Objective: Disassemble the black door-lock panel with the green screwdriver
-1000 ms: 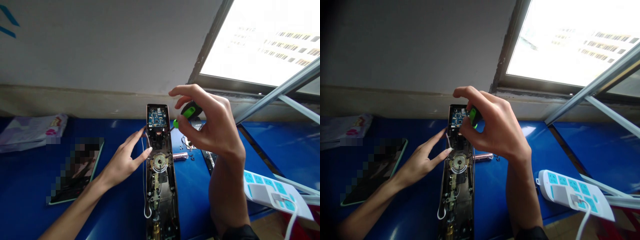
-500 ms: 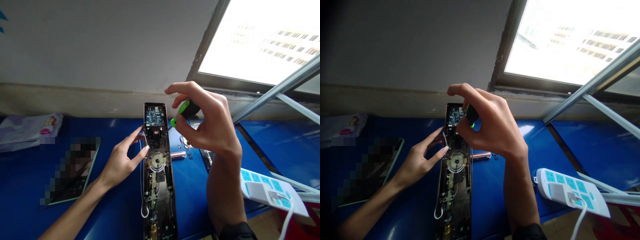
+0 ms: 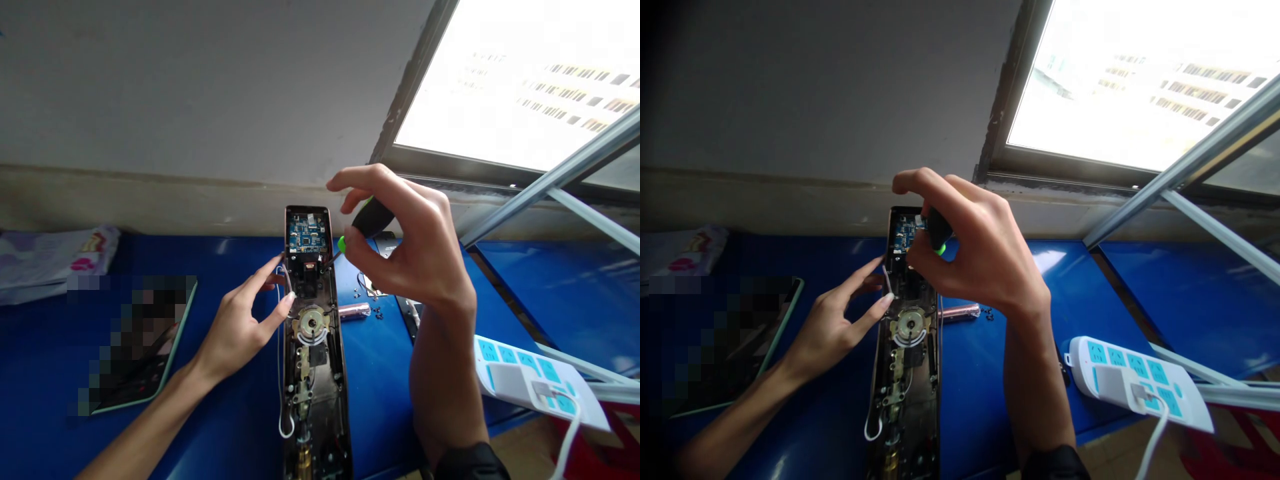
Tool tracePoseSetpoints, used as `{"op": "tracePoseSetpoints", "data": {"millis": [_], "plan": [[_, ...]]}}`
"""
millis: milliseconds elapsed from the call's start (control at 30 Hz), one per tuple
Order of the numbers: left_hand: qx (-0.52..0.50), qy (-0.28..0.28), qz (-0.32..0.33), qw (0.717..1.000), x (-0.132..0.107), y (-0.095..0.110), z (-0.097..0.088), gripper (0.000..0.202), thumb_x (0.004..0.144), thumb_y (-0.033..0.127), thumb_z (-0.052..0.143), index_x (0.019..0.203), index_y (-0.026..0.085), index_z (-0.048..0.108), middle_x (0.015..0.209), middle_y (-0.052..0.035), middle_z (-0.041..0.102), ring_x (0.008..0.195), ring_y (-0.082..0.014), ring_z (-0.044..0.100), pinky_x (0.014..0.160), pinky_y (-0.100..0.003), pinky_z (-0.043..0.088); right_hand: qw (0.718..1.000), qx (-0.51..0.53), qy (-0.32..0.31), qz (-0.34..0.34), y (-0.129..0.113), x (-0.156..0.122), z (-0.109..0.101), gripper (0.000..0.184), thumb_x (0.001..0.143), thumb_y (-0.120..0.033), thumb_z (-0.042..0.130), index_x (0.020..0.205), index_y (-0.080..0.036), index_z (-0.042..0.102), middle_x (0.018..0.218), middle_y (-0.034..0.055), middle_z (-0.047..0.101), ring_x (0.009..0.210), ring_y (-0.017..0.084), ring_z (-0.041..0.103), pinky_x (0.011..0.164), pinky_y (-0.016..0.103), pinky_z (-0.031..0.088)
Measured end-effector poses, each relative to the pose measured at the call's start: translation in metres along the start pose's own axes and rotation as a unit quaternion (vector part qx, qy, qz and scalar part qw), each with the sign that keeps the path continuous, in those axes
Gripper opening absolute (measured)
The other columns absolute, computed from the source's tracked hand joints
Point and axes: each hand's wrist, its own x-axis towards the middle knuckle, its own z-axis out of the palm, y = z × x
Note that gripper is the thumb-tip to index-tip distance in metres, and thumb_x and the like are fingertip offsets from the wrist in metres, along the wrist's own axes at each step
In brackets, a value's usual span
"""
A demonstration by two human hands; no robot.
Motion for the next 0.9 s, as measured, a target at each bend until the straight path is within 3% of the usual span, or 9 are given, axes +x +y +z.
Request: {"op": "tracePoseSetpoints", "data": {"millis": [100, 200, 367, 467, 600, 667, 800, 900], "plan": [[-0.002, 0.000, 0.001, 1.000, 0.000, 0.000, -0.001, 0.070, 0.093, 0.055, 0.063, 0.153, 0.022, 0.052, 0.121, -0.0070, 0.077, 0.109, -0.0278, 0.074, 0.103, -0.042, 0.057, 1.000, 0.000, 0.023, -0.014, 0.005, 0.001, 0.004, 0.016, 0.097, -0.028, 0.068, 0.111, -0.021, 0.070, 0.090, 0.0023, 0.074, 0.071, 0.013, 0.065, 0.069, 0.030, 0.057], [0.002, 0.006, 0.003, 1.000, -0.001, 0.000, -0.001, 0.069, 0.092, 0.055, 0.064, 0.152, 0.023, 0.052, 0.120, -0.0068, 0.077, 0.109, -0.0280, 0.074, 0.101, -0.042, 0.058, 0.999, 0.008, 0.027, -0.026, 0.006, 0.001, 0.004, 0.014, 0.098, -0.027, 0.067, 0.110, -0.021, 0.071, 0.086, 0.0003, 0.073, 0.070, 0.012, 0.065, 0.069, 0.029, 0.057], [0.006, 0.015, 0.011, 1.000, -0.001, 0.002, -0.001, 0.065, 0.093, 0.051, 0.065, 0.151, 0.024, 0.052, 0.118, -0.0061, 0.076, 0.106, -0.0274, 0.073, 0.100, -0.042, 0.058, 1.000, 0.003, -0.013, 0.026, 0.001, -0.001, -0.003, 0.043, 0.089, -0.011, 0.059, 0.128, -0.029, 0.064, 0.105, 0.0035, 0.075, 0.083, 0.018, 0.071, 0.078, 0.034, 0.063], [0.007, 0.022, 0.029, 0.999, -0.001, 0.004, -0.001, 0.062, 0.094, 0.047, 0.064, 0.151, 0.026, 0.051, 0.122, -0.0057, 0.073, 0.107, -0.0265, 0.072, 0.101, -0.042, 0.058, 1.000, -0.002, -0.007, 0.022, 0.002, -0.001, -0.002, 0.041, 0.088, -0.014, 0.064, 0.126, -0.028, 0.064, 0.104, 0.0037, 0.074, 0.081, 0.018, 0.070, 0.076, 0.034, 0.063], [0.058, 0.060, 0.080, 0.993, 0.001, 0.008, -0.002, 0.056, 0.095, 0.040, 0.062, 0.149, 0.026, 0.052, 0.135, -0.0087, 0.061, 0.122, -0.0288, 0.063, 0.110, -0.045, 0.052, 0.999, -0.002, 0.030, -0.017, 0.010, 0.001, 0.004, 0.021, 0.096, -0.031, 0.069, 0.114, -0.020, 0.069, 0.092, 0.0022, 0.073, 0.076, 0.013, 0.067, 0.072, 0.029, 0.057], [0.085, 0.082, 0.110, 0.987, 0.004, 0.011, -0.002, 0.054, 0.096, 0.037, 0.060, 0.148, 0.024, 0.053, 0.137, -0.0105, 0.057, 0.129, -0.0309, 0.058, 0.114, -0.048, 0.048, 0.999, 0.010, 0.031, -0.026, 0.012, 0.002, 0.006, 0.018, 0.097, -0.025, 0.065, 0.113, -0.019, 0.069, 0.089, 0.0005, 0.072, 0.074, 0.011, 0.065, 0.072, 0.027, 0.055], [0.126, 0.080, 0.174, 0.973, 0.013, 0.020, -0.002, 0.051, 0.094, 0.031, 0.061, 0.144, 0.024, 0.057, 0.136, -0.0116, 0.056, 0.132, -0.0331, 0.053, 0.117, -0.052, 0.044, 0.999, 0.036, 0.017, -0.028, 0.011, 0.001, 0.004, 0.042, 0.087, -0.009, 0.056, 0.127, -0.019, 0.064, 0.098, 0.0016, 0.070, 0.079, 0.012, 0.065, 0.075, 0.028, 0.055], [0.155, 0.068, 0.211, 0.963, 0.023, 0.027, 0.000, 0.046, 0.092, 0.029, 0.062, 0.137, 0.023, 0.062, 0.138, -0.0121, 0.054, 0.138, -0.0353, 0.047, 0.121, -0.055, 0.041, 0.999, 0.036, 0.013, -0.018, 0.011, 0.000, 0.003, 0.043, 0.087, -0.014, 0.059, 0.129, -0.021, 0.062, 0.099, 0.0015, 0.070, 0.081, 0.013, 0.064, 0.074, 0.029, 0.054]]}}
